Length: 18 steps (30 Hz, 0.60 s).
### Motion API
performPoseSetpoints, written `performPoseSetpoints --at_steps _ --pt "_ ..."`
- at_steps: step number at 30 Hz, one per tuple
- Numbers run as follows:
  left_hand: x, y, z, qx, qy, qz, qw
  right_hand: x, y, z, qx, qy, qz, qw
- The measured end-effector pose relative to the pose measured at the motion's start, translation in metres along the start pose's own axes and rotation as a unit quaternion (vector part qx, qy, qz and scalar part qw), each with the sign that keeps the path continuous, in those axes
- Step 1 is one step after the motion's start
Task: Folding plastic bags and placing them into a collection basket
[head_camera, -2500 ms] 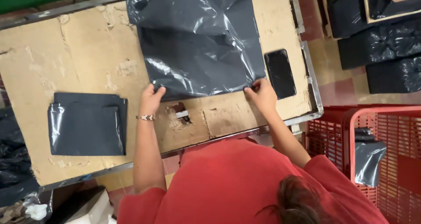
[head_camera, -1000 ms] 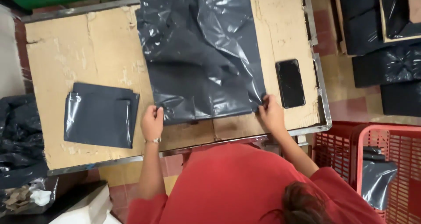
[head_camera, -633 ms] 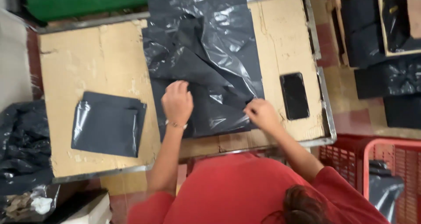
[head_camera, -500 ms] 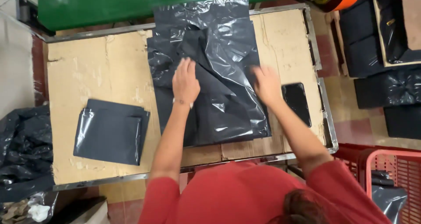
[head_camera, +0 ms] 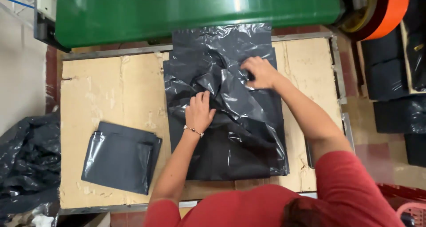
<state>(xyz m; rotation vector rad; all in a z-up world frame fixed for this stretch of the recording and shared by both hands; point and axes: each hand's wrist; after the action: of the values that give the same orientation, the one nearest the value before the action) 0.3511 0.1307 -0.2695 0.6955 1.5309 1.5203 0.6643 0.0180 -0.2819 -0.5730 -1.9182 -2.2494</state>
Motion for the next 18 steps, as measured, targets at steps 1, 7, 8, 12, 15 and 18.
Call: performPoseSetpoints --at_steps 1,7,8,12,15,18 --pt "-0.003 0.011 0.001 0.073 0.037 -0.045 0.996 0.013 0.009 -0.006 0.056 0.055 -0.023 0.997" --pt "0.022 -0.049 0.016 0.091 0.052 -0.023 0.994 -0.028 -0.028 -0.010 -0.011 0.121 -0.126 0.985" --pt "0.023 -0.033 0.030 0.090 0.052 -0.022 0.994 -0.037 -0.037 -0.003 -0.012 0.121 -0.126 0.985" --pt "0.034 0.001 0.084 -0.047 0.081 0.015 0.996 -0.045 -0.017 0.007 -0.050 0.040 0.132 0.989" --pt "0.061 -0.013 0.121 0.045 0.162 -0.074 0.983 -0.094 -0.008 0.008 -0.162 -0.116 0.225 0.954" --pt "0.088 -0.030 0.140 0.076 0.156 -0.148 0.974 -0.062 0.031 0.003 -0.313 -0.199 0.121 0.921"
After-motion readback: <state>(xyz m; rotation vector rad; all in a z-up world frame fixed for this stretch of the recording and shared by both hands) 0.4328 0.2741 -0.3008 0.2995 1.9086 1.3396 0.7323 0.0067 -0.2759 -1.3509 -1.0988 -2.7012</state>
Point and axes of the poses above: each hand's wrist, its own z-axis towards the middle knuckle, its own y-axis out of the back of the hand, x = y × z, and after that the axes turned 1 degree about -y, right-handed
